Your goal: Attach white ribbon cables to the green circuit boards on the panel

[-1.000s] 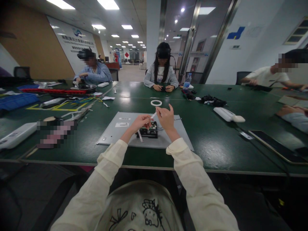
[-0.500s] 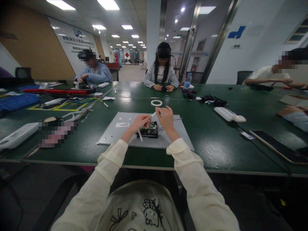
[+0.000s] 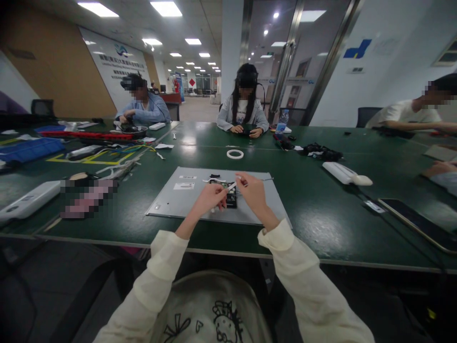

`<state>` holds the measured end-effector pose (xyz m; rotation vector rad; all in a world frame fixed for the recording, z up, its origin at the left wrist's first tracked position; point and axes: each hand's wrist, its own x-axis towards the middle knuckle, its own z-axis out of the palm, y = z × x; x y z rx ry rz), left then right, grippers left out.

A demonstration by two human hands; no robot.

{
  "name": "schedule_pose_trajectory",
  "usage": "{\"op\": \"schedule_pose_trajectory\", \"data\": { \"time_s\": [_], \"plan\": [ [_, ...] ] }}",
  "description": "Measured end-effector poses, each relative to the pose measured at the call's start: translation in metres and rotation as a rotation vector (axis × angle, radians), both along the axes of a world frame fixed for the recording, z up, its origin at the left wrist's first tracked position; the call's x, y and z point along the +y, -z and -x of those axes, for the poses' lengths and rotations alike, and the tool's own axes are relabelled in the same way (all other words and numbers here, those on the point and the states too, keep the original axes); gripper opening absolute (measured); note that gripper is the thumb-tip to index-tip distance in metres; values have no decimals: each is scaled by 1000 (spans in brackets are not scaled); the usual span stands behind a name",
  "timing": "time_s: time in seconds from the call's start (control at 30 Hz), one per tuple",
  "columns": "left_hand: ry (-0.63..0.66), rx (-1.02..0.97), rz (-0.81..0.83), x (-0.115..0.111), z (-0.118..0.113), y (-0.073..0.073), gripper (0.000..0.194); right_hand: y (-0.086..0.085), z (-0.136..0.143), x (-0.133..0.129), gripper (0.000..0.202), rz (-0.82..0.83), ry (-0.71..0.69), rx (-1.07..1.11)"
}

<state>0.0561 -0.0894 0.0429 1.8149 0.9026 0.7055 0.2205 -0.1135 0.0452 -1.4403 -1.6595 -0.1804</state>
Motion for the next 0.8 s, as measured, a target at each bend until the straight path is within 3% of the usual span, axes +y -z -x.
{"op": "schedule_pose_trajectory", "data": {
  "time_s": [0.23, 0.47, 0.63, 0.8],
  "plan": [
    [-150, 154, -54, -33, 1, 16, 34, 21, -18, -21, 17, 97, 25, -63],
    [-331, 210, -270, -41, 0, 21, 30, 26, -14, -20, 13, 244, -38, -61],
    [-335, 344, -373, -41, 0, 24, 26, 27, -15, -19, 14, 250, -41, -19],
    [-317, 353, -405, -42, 1, 23, 31, 24, -11, -20, 13, 220, -33, 28]
  ]
}}
